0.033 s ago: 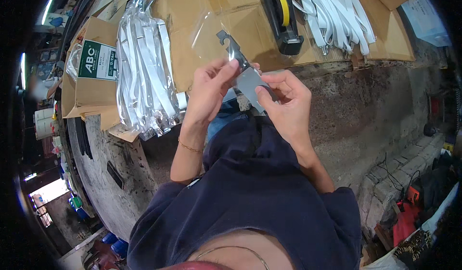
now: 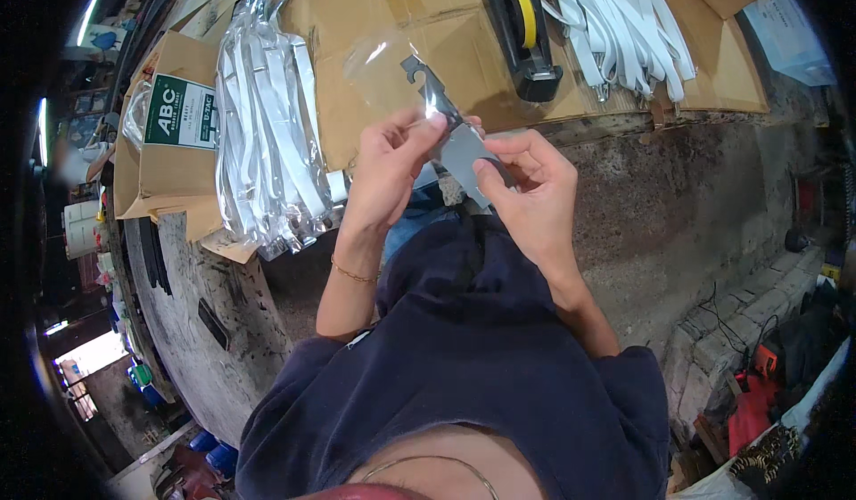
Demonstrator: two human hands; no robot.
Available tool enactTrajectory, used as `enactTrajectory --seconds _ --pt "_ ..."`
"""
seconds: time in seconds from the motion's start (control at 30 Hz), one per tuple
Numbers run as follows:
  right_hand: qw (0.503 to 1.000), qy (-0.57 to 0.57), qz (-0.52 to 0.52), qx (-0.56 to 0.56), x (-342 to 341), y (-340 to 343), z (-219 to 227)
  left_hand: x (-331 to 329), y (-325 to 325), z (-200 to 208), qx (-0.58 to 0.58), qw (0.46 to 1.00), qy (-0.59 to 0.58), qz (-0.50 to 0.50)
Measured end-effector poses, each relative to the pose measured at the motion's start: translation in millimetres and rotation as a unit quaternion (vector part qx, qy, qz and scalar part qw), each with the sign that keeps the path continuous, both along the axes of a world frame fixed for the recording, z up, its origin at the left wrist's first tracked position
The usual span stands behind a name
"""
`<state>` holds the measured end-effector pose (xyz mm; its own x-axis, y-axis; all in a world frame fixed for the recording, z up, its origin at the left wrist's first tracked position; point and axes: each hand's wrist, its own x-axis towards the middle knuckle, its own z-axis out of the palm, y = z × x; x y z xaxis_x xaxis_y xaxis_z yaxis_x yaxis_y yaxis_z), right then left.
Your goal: Applying tape and attaching hardware to white leather straps on a workshop table.
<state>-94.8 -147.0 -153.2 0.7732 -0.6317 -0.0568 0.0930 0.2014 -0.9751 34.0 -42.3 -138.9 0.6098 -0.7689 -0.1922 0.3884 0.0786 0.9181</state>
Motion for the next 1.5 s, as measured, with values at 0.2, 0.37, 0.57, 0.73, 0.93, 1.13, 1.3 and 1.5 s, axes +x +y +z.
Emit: enactTrajectory --seconds 0.2,0.37,0.57,0.73,0.93,1.13,1.3,1.5 --pt "1.0 -0.01 0.007 0.012 -2 -3 5 -7 0 -2 0.031 0.998 -0.049 -0.01" --pt "1.0 -0.017 0.002 -0.006 -1 -2 -2 -12 1 -9 0.073 0.991 -0.114 -0.025" --pt "0.998 -0.013 0.012 -0.052 -3 -4 -15 -21 -4 -3 0.043 0.99 -0.123 0.045" --pt "0.994 0.045 0.103 -0.005 -17 -13 -21 -18 -8 -7 0.023 0.994 -0.085 0.065" --pt "0.996 0.025 0.081 -0.006 -12 -9 -3 -11 -5 -16 -0.017 1.0 0.005 -0.023" --pt "0.993 0.076 0.079 -0.039 -13 -4 -3 -6 -7 0 -0.121 0.971 0.208 -0.008" --pt "0.993 0.077 0.08 -0.035 -12 -4 -5 -8 -15 -7 -0.135 0.986 0.101 0.018" --pt "0.99 0.099 0.094 -0.027 -12 -6 -11 -19 -19 -4 -0.2 0.979 0.02 0.038"
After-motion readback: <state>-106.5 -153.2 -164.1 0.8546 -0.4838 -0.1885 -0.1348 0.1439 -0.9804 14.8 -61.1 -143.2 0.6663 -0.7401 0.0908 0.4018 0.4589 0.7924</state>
